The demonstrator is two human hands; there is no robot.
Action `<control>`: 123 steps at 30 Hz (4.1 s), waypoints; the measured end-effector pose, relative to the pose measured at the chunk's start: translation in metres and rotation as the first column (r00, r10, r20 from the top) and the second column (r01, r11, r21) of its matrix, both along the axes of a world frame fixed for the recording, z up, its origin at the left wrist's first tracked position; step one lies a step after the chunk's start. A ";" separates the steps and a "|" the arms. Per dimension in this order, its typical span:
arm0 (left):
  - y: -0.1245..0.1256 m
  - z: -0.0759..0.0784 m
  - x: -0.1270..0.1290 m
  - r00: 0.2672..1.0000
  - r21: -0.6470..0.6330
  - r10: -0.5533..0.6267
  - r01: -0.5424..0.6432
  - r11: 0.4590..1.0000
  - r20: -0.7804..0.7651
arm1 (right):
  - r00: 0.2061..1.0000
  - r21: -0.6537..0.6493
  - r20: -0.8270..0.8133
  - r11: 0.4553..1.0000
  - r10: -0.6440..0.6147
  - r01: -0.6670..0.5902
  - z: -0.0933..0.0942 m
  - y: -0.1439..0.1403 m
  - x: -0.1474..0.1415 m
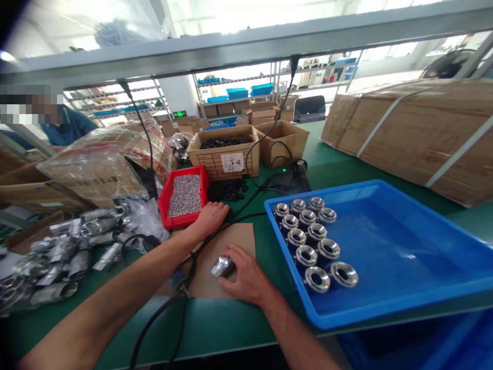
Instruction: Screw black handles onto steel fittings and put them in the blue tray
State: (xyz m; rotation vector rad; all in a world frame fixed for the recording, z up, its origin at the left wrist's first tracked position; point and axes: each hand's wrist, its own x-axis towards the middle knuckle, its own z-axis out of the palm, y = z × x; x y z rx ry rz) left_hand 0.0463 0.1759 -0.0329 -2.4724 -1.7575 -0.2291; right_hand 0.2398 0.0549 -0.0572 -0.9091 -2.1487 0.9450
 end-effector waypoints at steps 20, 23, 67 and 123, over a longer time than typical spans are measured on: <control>-0.199 -0.021 0.004 0.736 0.322 -0.142 -0.108 0.940 0.662 | 0.995 0.005 -0.062 0.997 0.083 -0.083 -0.007 -0.015 -0.013; -0.206 -0.026 0.006 0.742 0.363 -0.262 0.026 0.931 0.617 | 0.990 -0.003 -0.067 0.992 0.123 -0.124 -0.007 -0.015 -0.015; -0.204 -0.003 -0.014 0.706 -0.156 0.114 -0.005 0.988 0.699 | 0.971 -0.093 -0.094 0.970 0.218 -0.226 -0.009 -0.012 -0.014; -0.209 -0.011 -0.006 0.646 -0.097 0.151 -0.118 0.988 0.748 | 0.642 0.495 0.718 0.846 -0.270 -0.198 0.102 0.174 -0.212</control>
